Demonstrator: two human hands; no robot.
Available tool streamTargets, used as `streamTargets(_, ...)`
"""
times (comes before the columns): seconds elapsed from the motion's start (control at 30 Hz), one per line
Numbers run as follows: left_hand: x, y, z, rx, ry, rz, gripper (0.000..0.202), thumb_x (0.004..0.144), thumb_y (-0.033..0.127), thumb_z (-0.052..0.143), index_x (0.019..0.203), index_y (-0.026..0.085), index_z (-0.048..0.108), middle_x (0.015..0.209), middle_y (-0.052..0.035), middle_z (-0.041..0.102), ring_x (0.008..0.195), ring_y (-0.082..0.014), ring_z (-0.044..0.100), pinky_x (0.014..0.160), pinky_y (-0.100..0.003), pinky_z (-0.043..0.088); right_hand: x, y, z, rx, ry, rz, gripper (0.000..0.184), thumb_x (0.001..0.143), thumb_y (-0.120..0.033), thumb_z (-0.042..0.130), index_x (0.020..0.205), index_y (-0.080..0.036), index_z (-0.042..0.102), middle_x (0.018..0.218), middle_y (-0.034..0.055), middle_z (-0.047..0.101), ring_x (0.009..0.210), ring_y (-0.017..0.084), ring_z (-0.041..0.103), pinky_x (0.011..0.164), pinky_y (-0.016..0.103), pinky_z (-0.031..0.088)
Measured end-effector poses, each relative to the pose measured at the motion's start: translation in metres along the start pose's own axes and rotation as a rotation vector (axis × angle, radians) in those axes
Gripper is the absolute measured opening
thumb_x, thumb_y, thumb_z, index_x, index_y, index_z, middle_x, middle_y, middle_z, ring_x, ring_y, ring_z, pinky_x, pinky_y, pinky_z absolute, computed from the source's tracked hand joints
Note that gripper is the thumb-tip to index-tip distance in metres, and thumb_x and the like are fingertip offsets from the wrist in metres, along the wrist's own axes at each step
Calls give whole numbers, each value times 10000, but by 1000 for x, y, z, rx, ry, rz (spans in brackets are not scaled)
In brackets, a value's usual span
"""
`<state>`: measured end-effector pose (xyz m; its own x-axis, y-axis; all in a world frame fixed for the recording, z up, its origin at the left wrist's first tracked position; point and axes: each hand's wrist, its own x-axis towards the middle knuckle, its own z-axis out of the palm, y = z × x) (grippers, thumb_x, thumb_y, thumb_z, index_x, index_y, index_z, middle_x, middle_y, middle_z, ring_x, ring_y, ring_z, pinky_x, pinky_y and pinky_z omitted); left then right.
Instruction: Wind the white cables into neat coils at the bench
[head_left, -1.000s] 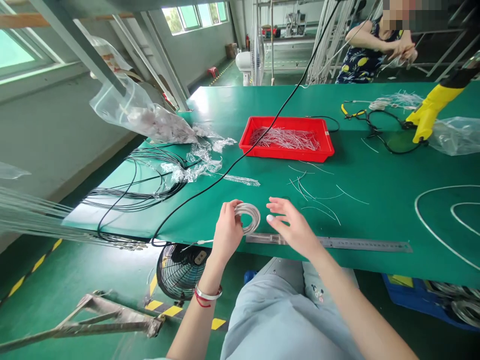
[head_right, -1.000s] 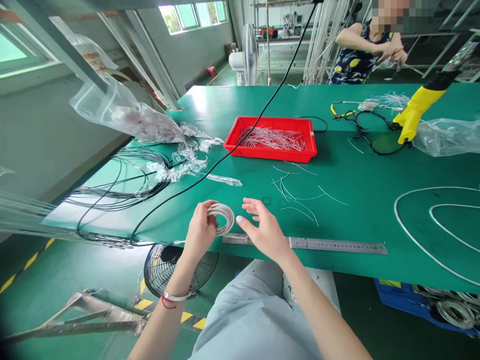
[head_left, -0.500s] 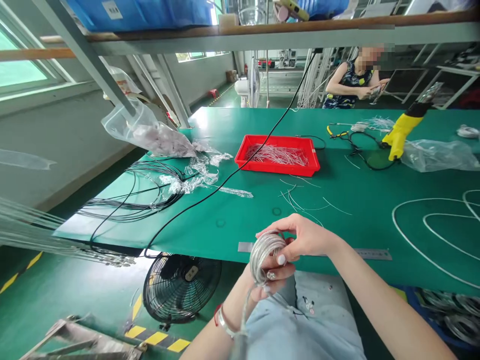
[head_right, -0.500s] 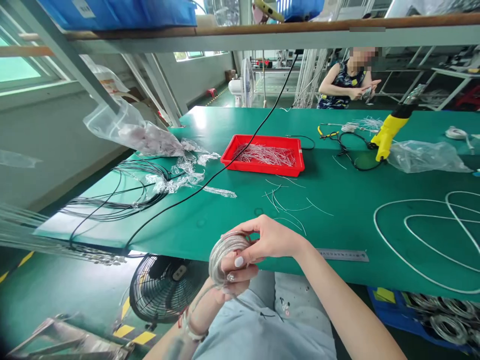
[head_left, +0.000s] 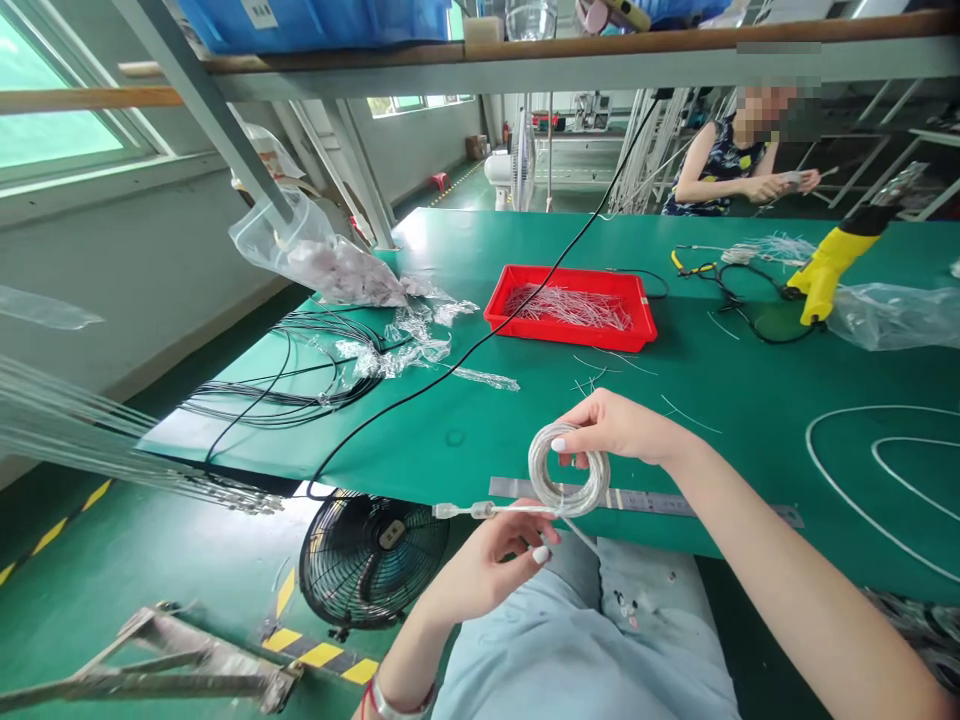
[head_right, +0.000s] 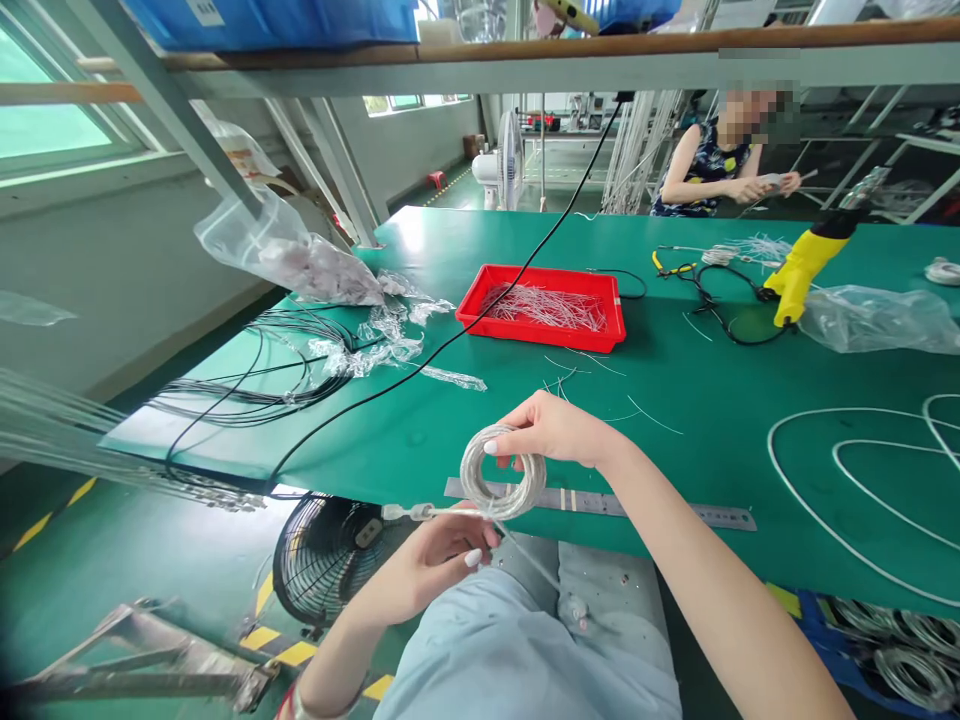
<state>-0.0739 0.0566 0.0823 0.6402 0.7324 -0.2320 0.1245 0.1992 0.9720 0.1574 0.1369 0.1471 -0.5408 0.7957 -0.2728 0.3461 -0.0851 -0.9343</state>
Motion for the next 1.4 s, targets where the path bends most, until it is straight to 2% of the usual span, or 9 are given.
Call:
streamTargets(0.2, -16, 20, -19, 507, 295, -8, 340, 890, 473, 456, 1164, 295, 548, 1338, -29, 545, 1173, -183, 519, 980, -325, 440, 25, -16, -3, -187, -38, -42, 375, 734, -537, 627, 762, -175, 723, 636, 2, 610, 542, 90, 426, 500, 260, 304)
streamTargets(0.4, -16, 15, -29, 617, 421, -173, 467, 881, 576, 381, 774, 201, 639, 766, -32, 689, 724, -178, 591, 662, -299, 406, 43, -8, -1, -307, 4, -57, 376, 739, -547, 605, 713, -186, 705, 602, -21, 570, 522, 85, 383, 490, 270, 279)
streamTargets(0.5, -17, 12, -24, 548, 377, -197, 497, 882, 583, 367, 763, 189, 646, 771, -45, 712, 725, -182, 615, 667, -298, 419, 48, -1, -2, -238, 31, -55, 355, 745, -521, 610, 794, -189, 728, 673, -6, 627, 568, 99, 444, 539, 273, 334)
streamTargets(0.67, -4, 1, -14, 171, 294, -87, 484, 853, 533, 497, 1237, 239, 491, 1053, -71, 658, 914, -190, 603, 795, -316, 476, 50, 2, 2, 9, 27, -87, 374, 734, -521, 646, 867, -183, 730, 690, -2, 641, 638, 110, 517, 624, 269, 392)
streamTargets(0.83, 14, 2, -4, -74, 411, 223, 325, 854, 455, 548, 1053, 200, 585, 1059, -60, 590, 867, -142, 499, 758, -261, 423, 43, 1, 9, 134, 10, -134, 352, 763, -500, 637, 900, -187, 722, 757, 3, 670, 649, 103, 539, 636, 261, 413)
streamTargets(1.0, 24, 13, 11, -281, 492, 254, 362, 820, 494, 588, 1011, 189, 631, 874, -28, 603, 729, -113, 465, 672, -236, 395, 41, 3, 20, 284, 80, -186, 318, 772, -473, 642, 847, -175, 723, 706, -10, 648, 598, 79, 517, 589, 235, 402)
streamTargets(1.17, 32, 17, 23, -418, 687, 367, 366, 828, 543, 538, 1001, 224, 585, 1066, -49, 648, 1041, -190, 558, 910, -303, 436, 41, 10, 61, 552, 301, -211, 330, 771, -496, 637, 791, -172, 696, 705, 2, 649, 604, 96, 530, 580, 251, 411)
streamTargets(1.27, 31, 19, 21, -421, 665, 394, 346, 845, 538, 503, 981, 225, 561, 1050, -55, 635, 1024, -202, 556, 886, -328, 452, 35, 17, 76, 665, 353, -189, 333, 775, -503, 628, 826, -180, 689, 754, 18, 674, 675, 123, 571, 664, 277, 456)
streamTargets(1.4, 19, 23, 8, -250, 538, 330, 307, 885, 497, 461, 881, 205, 555, 845, -18, 535, 835, -150, 478, 805, -281, 413, 17, 19, 64, 367, 299, -167, 390, 780, -456, 630, 1094, -224, 634, 1137, 71, 680, 1096, 231, 586, 983, 396, 441)
